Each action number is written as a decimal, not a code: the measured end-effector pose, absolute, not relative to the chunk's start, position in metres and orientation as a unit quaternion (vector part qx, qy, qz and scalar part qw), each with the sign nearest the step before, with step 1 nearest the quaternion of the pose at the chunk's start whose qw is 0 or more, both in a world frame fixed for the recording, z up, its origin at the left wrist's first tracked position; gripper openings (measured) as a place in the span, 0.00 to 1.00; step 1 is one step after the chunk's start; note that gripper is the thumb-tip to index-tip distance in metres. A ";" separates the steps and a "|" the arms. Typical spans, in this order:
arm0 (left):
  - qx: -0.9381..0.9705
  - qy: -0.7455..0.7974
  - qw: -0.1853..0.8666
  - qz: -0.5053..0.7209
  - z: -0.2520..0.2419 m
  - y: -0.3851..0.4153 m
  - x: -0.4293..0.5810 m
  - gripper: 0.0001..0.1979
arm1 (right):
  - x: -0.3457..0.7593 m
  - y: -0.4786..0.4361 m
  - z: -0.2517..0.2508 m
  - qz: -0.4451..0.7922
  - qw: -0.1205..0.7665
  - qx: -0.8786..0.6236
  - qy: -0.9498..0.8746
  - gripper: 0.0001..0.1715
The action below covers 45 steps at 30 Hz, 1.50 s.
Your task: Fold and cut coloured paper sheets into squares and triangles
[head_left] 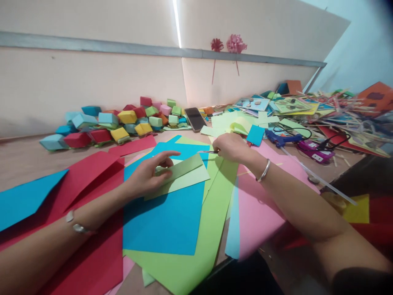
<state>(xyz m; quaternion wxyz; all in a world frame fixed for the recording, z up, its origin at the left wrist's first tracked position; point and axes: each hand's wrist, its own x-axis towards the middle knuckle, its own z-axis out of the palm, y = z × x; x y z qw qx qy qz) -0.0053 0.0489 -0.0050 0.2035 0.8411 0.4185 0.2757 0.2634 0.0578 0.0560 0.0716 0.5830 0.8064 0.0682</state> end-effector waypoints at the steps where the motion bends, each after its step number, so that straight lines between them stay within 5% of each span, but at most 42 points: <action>1: 0.847 0.410 0.194 0.277 -0.007 0.049 -0.006 0.24 | 0.261 0.056 0.056 0.069 0.078 0.579 0.809 0.15; 16: 0.900 0.364 -0.105 0.215 -0.010 0.048 -0.001 0.17 | 0.255 0.051 0.053 0.032 0.118 0.493 0.861 0.15; 21: 0.940 0.286 -0.050 0.179 -0.016 0.057 -0.006 0.21 | 0.256 0.050 0.049 0.010 0.086 0.456 0.886 0.23; 29: 0.942 0.272 -0.028 0.196 -0.026 0.066 -0.014 0.21 | 0.262 0.048 0.057 0.005 0.091 0.447 0.890 0.23; 37: 0.925 0.324 -0.059 0.190 -0.020 0.056 -0.004 0.21 | 0.265 0.026 0.087 0.136 0.067 0.548 0.823 0.17; 45: 0.889 0.386 0.097 0.225 -0.017 0.052 -0.001 0.26 | 0.251 0.032 0.064 0.037 0.078 0.519 0.851 0.19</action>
